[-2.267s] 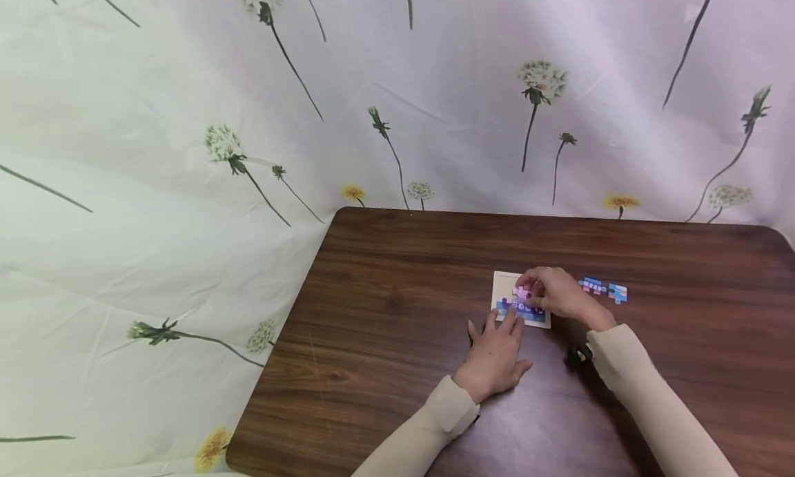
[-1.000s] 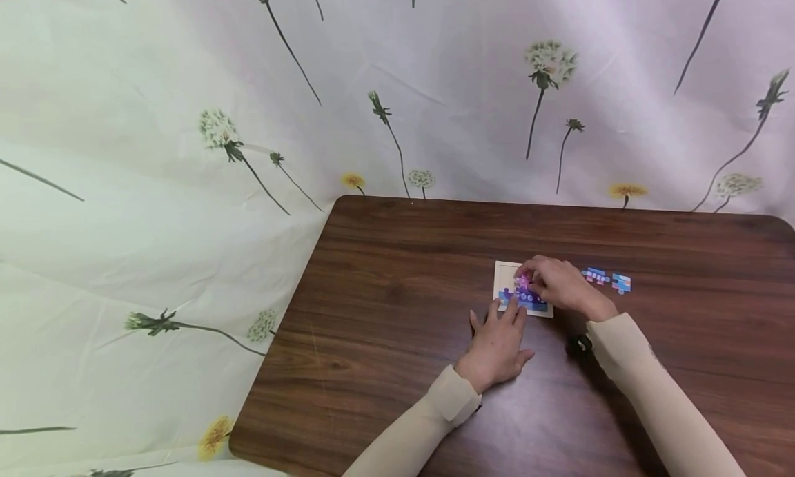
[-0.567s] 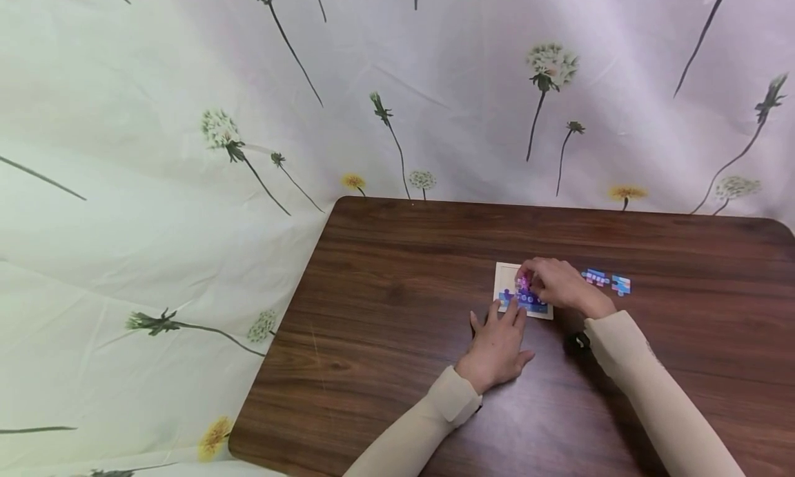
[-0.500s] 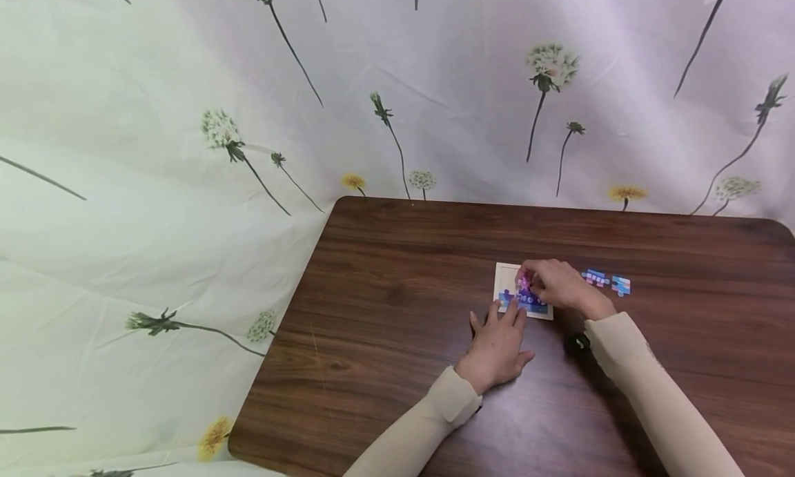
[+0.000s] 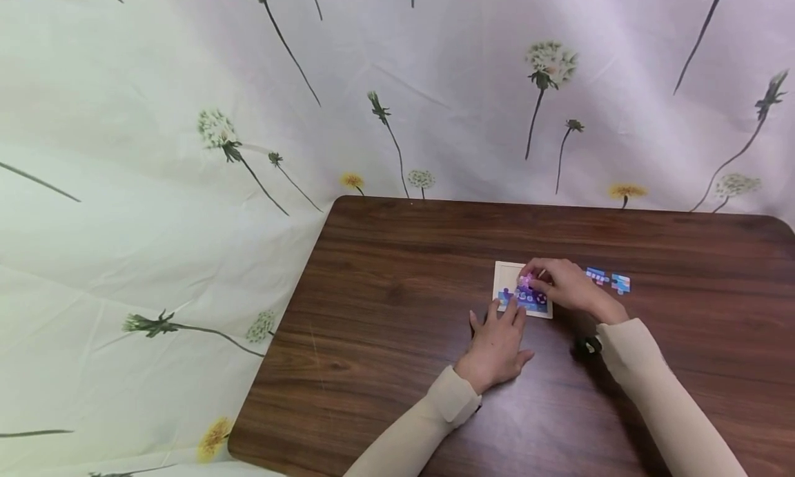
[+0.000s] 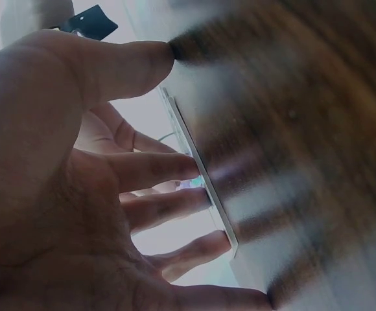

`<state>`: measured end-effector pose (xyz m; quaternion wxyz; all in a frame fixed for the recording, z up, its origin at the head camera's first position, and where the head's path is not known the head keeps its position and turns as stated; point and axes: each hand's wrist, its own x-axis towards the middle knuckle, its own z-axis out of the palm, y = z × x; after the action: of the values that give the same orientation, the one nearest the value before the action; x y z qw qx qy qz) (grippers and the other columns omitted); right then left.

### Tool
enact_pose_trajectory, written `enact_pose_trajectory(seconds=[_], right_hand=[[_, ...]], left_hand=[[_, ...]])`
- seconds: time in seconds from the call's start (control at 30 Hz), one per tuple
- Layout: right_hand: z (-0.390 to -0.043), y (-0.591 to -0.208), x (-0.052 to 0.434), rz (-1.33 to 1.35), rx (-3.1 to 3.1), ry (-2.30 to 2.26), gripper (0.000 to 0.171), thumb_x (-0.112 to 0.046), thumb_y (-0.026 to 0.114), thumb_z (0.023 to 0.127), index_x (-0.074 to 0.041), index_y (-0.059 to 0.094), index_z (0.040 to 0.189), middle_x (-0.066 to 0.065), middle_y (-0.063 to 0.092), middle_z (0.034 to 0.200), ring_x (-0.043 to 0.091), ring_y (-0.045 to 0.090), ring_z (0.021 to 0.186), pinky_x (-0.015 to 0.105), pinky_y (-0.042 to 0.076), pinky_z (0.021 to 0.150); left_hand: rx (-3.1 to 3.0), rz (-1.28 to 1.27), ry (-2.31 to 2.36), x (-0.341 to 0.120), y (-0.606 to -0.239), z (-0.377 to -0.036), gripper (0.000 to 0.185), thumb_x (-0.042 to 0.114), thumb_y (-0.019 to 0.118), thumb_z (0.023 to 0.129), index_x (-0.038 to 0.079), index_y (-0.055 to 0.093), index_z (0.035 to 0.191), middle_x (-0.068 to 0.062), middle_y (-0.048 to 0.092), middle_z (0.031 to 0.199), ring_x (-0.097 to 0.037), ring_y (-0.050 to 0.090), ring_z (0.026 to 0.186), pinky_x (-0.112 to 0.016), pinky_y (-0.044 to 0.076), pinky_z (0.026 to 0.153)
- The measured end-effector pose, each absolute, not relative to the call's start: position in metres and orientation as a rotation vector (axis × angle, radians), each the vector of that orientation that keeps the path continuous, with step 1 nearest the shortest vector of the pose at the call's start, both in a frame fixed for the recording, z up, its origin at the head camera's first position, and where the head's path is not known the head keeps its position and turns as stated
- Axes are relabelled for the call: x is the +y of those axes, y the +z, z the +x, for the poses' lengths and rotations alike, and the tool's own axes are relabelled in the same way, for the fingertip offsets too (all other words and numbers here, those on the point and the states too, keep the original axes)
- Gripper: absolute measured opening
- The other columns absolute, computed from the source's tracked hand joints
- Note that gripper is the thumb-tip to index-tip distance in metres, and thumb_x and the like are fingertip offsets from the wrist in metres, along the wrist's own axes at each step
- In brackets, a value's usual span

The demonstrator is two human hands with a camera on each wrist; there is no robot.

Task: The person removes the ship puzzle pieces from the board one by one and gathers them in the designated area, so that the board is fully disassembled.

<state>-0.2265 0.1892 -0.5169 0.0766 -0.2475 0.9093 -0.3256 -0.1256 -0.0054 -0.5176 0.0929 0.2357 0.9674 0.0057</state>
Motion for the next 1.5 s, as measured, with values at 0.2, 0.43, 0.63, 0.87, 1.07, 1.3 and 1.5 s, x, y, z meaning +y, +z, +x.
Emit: enact_pose_trajectory(seconds=[0.2,0.43,0.63,0.87,1.07,1.3,1.5], right_hand=[[-0.223,-0.516,0.200,-0.700,2.715,-1.163,0.016,-0.003,0.066,0.101,-0.002,0.067,0.117,0.014,0.072,0.102,0.030,0.072,0.097,0.053,0.061,0.090],[-0.215,-0.512,0.223,-0.592,2.772,-1.215,0.014,-0.008,0.068,0.101,-0.004,0.068,0.114,0.012,0.075,0.099,0.029,0.076,0.093,0.028,0.060,0.076],[-0.206,-0.513,0.244,-0.500,2.827,-1.183,0.016,-0.007,0.068,0.100,-0.004,0.070,0.116,0.012,0.075,0.098,0.019,0.073,0.089,0.020,0.057,0.073],[-0.193,-0.518,0.265,-0.417,2.810,-1.214,0.020,-0.007,0.066,0.101,0.000,0.069,0.119,0.020,0.074,0.103,0.021,0.075,0.086,0.022,0.059,0.066],[-0.188,-0.520,0.274,-0.388,2.734,-1.314,0.024,0.001,0.061,0.102,0.007,0.061,0.125,0.024,0.068,0.101,0.007,0.071,0.073,0.026,0.062,0.062],[-0.184,-0.518,0.281,-0.324,2.773,-1.157,0.020,-0.008,0.059,0.105,0.002,0.067,0.121,0.017,0.070,0.093,0.012,0.065,0.069,0.028,0.058,0.054],[-0.183,-0.521,0.283,-0.362,2.829,-1.111,0.018,-0.007,0.066,0.101,0.002,0.069,0.116,0.016,0.069,0.095,0.009,0.062,0.063,0.029,0.053,0.049]], left_hand=[[2.871,0.682,0.007,-0.005,-0.516,-0.125,0.075,0.059,0.062,0.098,0.022,0.042,0.160,0.000,0.037,0.169,-0.029,0.039,0.152,-0.069,0.049,0.105],[2.861,0.660,0.002,-0.005,-0.517,-0.125,0.075,0.059,0.062,0.098,0.022,0.041,0.160,0.001,0.035,0.170,-0.029,0.039,0.153,-0.068,0.048,0.107],[2.851,0.647,0.015,-0.005,-0.518,-0.124,0.075,0.059,0.062,0.099,0.023,0.040,0.160,0.002,0.034,0.170,-0.028,0.038,0.153,-0.069,0.047,0.107],[2.858,0.662,0.011,-0.005,-0.517,-0.123,0.075,0.058,0.062,0.099,0.022,0.039,0.161,0.002,0.034,0.170,-0.028,0.038,0.153,-0.068,0.048,0.107],[2.866,0.673,0.001,-0.005,-0.517,-0.124,0.076,0.058,0.061,0.099,0.021,0.039,0.161,0.002,0.034,0.170,-0.028,0.039,0.153,-0.068,0.048,0.107],[2.868,0.676,-0.003,-0.003,-0.517,-0.123,0.075,0.059,0.061,0.099,0.022,0.039,0.161,0.003,0.034,0.170,-0.028,0.039,0.153,-0.068,0.048,0.107],[2.866,0.663,-0.027,-0.003,-0.515,-0.123,0.075,0.059,0.060,0.099,0.022,0.039,0.161,0.003,0.034,0.170,-0.028,0.039,0.153,-0.067,0.048,0.108]])
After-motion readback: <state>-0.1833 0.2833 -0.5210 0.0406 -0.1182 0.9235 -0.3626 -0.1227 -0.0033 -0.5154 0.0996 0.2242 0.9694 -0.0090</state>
